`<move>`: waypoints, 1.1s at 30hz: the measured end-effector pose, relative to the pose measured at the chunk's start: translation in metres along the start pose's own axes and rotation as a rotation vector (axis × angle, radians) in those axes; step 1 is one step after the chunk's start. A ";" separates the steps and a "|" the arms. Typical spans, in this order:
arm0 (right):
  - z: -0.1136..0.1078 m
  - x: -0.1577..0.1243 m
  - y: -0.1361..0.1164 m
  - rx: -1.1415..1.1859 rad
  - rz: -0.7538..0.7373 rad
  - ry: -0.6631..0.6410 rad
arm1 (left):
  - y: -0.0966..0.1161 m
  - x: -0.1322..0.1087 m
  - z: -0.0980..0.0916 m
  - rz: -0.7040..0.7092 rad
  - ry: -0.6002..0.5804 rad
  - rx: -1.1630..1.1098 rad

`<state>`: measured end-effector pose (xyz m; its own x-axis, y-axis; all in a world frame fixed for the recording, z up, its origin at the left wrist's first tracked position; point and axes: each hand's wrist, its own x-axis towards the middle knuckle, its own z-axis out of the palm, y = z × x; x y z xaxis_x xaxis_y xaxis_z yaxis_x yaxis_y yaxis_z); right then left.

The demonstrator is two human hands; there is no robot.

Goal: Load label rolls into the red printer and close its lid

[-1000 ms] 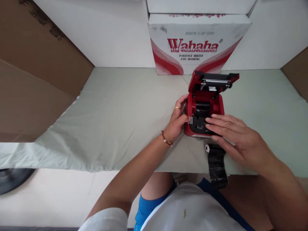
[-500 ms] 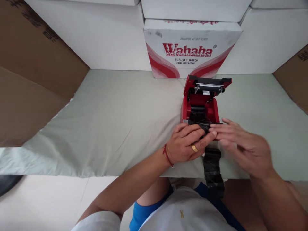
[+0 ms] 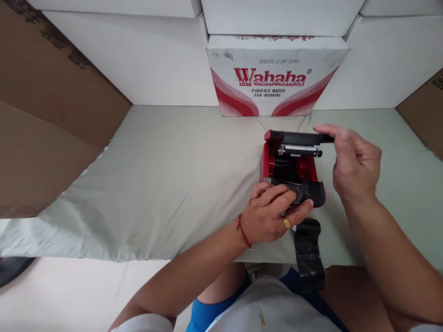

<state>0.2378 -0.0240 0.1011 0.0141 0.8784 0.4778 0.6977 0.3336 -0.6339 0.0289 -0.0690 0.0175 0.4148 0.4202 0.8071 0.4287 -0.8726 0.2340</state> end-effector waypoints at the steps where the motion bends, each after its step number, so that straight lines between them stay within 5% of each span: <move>1: -0.001 -0.009 -0.001 0.085 -0.008 0.097 | 0.000 0.000 0.000 -0.013 -0.015 -0.017; 3: -0.004 -0.027 0.003 0.135 -0.062 0.123 | 0.000 -0.001 0.000 -0.020 -0.022 -0.048; 7: -0.006 -0.050 0.022 0.192 -0.101 -0.071 | 0.002 -0.002 0.000 -0.015 -0.009 -0.038; 13: -0.008 -0.050 0.035 0.309 -0.134 -0.119 | 0.000 0.013 -0.020 -0.017 0.036 -0.121; 15: -0.010 -0.047 0.034 0.297 -0.146 -0.137 | -0.007 0.024 -0.032 -0.109 0.079 -0.267; 19: -0.011 -0.046 0.030 0.282 -0.145 -0.137 | -0.033 0.045 -0.045 -0.496 -0.042 -0.455; 21: -0.010 -0.048 0.029 0.283 -0.136 -0.130 | -0.050 0.048 -0.041 -0.619 -0.095 -0.607; 26: -0.008 -0.057 0.025 0.288 -0.128 -0.143 | -0.082 0.029 -0.010 -0.519 0.003 -0.769; 30: -0.019 -0.065 0.011 0.310 -0.122 -0.193 | -0.086 0.010 0.008 -0.590 -0.033 -0.998; 33: -0.028 -0.066 -0.002 0.178 -0.304 -0.209 | -0.084 0.006 0.011 -0.626 -0.061 -1.144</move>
<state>0.2554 -0.0924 0.0873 -0.3323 0.7751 0.5373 0.5129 0.6266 -0.5868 0.0040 0.0099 -0.0030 0.4432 0.8140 0.3754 -0.3481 -0.2296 0.9089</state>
